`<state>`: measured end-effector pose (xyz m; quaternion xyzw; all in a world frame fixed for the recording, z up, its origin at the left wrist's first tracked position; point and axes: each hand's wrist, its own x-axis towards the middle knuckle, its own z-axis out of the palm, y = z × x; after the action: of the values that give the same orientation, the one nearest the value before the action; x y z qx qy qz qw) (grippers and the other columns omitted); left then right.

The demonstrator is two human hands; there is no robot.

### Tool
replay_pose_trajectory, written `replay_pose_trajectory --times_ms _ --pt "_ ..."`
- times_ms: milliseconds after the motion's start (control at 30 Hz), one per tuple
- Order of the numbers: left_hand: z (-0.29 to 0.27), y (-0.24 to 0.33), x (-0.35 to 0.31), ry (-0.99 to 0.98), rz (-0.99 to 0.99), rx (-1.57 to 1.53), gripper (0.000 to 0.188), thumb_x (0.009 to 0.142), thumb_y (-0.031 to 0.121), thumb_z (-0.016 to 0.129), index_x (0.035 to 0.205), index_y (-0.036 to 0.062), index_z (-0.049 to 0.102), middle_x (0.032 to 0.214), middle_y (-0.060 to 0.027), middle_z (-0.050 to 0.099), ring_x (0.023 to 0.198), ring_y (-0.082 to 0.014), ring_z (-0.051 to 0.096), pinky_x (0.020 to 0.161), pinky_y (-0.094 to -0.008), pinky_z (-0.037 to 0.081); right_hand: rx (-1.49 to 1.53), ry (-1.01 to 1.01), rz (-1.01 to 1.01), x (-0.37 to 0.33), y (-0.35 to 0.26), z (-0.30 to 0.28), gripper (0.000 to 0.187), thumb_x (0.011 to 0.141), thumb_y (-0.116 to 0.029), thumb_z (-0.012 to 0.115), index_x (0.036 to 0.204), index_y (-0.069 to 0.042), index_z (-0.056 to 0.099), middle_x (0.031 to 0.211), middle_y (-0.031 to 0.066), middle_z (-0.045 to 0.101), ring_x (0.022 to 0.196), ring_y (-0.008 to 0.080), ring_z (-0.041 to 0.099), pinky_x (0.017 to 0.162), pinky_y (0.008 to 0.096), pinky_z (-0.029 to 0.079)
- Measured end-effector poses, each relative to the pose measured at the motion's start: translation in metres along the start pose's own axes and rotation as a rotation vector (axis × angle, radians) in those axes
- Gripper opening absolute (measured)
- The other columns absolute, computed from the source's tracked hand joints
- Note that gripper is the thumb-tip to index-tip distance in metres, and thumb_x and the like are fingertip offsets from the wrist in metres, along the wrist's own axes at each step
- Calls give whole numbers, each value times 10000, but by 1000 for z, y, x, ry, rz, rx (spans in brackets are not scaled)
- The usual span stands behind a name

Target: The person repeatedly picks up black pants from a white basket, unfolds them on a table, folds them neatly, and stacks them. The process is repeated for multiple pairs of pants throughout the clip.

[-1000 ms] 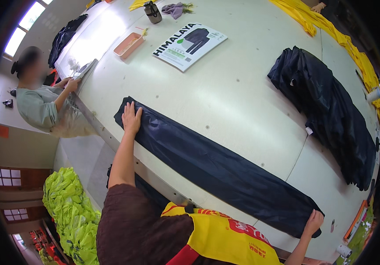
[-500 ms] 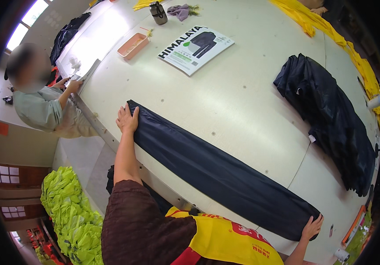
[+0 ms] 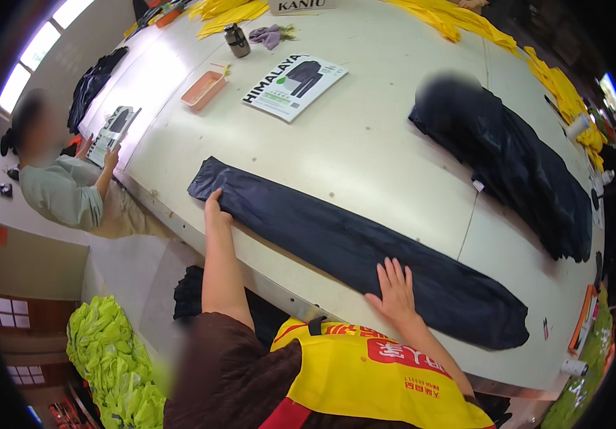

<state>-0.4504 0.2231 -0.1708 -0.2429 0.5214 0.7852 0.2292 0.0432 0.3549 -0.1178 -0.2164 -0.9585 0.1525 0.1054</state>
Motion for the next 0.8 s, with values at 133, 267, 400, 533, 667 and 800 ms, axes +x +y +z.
replay_pose_trajectory --times_ms 133,267,400,533,667,800 --pt "33 53 -23 -474 87 -82 144 759 124 620 884 54 603 907 -91 642 823 -259 615 781 -407 510 3 -31 41 14 3 4 766 747 -476 611 1306 -4 385 1354 210 363 1284 347 303 1024 526 218" --pt "120 103 -160 -866 318 -48 87 826 103 581 902 76 614 916 -58 637 848 -199 622 806 -343 519 -32 -147 66 25 -12 -10 843 761 -602 505 1357 -36 321 1377 225 325 1306 363 259 1007 553 209" --pt "199 16 -403 -1106 645 246 262 831 91 566 1043 -61 588 1028 -171 622 1005 -257 601 872 -342 499 -76 -59 -24 23 -19 27 856 768 -634 467 1370 -47 307 1375 240 318 1300 386 246 1002 570 186" --pt "204 -141 -483 -1533 1277 737 352 818 59 551 1163 -12 564 988 -153 638 900 -261 621 867 -349 453 -25 -222 -126 19 -15 20 687 794 -542 514 1285 -65 446 1334 205 394 1275 341 304 1005 498 247" --pt "173 -289 -551 -1624 1335 791 503 629 35 653 1117 103 555 862 -138 551 748 -319 590 623 -393 496 111 -127 -158 -42 -16 11 590 800 -482 532 1221 -70 489 1281 191 438 1222 330 358 979 470 285" --pt "114 -414 -507 -1928 1330 1497 605 719 182 661 1275 110 433 924 -130 498 798 -302 575 631 -429 486 208 -54 -167 -71 -7 11 492 807 -421 549 1157 -76 533 1229 176 482 1170 319 411 953 443 322"
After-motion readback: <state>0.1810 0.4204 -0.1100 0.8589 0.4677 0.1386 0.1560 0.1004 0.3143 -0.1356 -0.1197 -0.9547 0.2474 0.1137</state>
